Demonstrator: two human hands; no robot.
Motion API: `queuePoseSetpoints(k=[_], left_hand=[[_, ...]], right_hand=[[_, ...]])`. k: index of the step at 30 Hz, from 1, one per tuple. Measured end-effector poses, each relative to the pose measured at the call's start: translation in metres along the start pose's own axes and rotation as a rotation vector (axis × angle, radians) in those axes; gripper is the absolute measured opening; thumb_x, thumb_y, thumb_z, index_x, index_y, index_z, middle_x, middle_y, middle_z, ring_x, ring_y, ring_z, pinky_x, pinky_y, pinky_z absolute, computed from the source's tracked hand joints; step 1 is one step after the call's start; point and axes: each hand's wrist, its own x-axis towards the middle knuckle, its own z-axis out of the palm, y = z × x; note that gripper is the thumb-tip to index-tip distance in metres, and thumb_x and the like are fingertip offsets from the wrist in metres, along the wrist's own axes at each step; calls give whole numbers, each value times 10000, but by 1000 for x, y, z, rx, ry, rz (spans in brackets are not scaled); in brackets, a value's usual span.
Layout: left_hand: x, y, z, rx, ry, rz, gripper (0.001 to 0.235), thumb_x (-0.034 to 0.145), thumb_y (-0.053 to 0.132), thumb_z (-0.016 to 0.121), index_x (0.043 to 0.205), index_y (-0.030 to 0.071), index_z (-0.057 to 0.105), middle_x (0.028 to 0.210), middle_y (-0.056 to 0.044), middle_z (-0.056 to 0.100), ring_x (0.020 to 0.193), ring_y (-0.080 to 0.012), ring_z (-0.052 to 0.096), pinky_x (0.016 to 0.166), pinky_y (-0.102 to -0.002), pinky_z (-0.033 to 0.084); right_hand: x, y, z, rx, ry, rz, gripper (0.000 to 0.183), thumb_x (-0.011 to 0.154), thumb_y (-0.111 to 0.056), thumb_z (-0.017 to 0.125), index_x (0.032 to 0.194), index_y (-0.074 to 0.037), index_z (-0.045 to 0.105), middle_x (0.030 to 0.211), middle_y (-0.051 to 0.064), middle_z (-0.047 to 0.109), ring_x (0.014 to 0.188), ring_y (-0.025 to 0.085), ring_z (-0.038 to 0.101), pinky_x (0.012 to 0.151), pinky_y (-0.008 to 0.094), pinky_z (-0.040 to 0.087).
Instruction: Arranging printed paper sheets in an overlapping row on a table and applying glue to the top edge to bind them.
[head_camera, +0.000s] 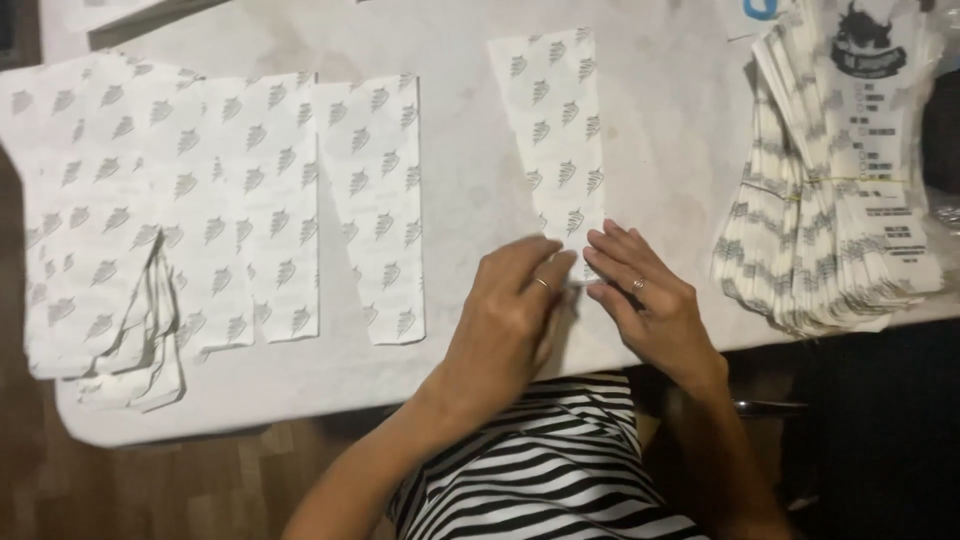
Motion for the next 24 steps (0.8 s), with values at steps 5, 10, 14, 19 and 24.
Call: queuePoseSetpoints(k=[5,10,14,19,24], left_hand=[[-17,-32,49,-43,-145,-181,335,939,241,722,1091,-58,726,1219,-214,683,1270,-433,592,1126,-500,430],[-23,-36,56,-88,-181,-296,323,904,143,743,1124,-91,710,1257,-262,666,1305,-467,550,1142,-524,416],[-13,-30,41,-148,-208,-337,290,890,34,723,1147,-99,705,1276,-267,662,1320,-461,543,1141,-510,429],[-17,-28,12,-206,-102,-317,332,891,83,730,1214,5,715,1316,-192,654,1339,-442,539,1141,-500,445],[-46,-61,-62,303,-228,-318,579,919,-31,614,1476,19,462,1571,-180,420,1507,-423,309,1258,-572,239]], right_hand=[[4,8,-1,102,39,57,270,873,-111,804,1131,-38,770,1232,171,733,1261,402,631,1127,515,467],[8,6,-4,196,43,178,218,846,-43,813,1061,-23,789,1167,170,755,1224,395,656,1099,512,484],[14,6,-14,296,6,216,206,838,46,765,1034,-12,789,1172,186,757,1244,431,641,1109,534,465],[11,-1,-14,276,84,155,412,818,235,554,1083,10,776,1207,244,728,1212,485,640,1045,567,518],[-10,9,13,66,-20,-21,471,960,39,634,1409,-88,568,1519,140,530,1481,353,455,1296,567,305]])
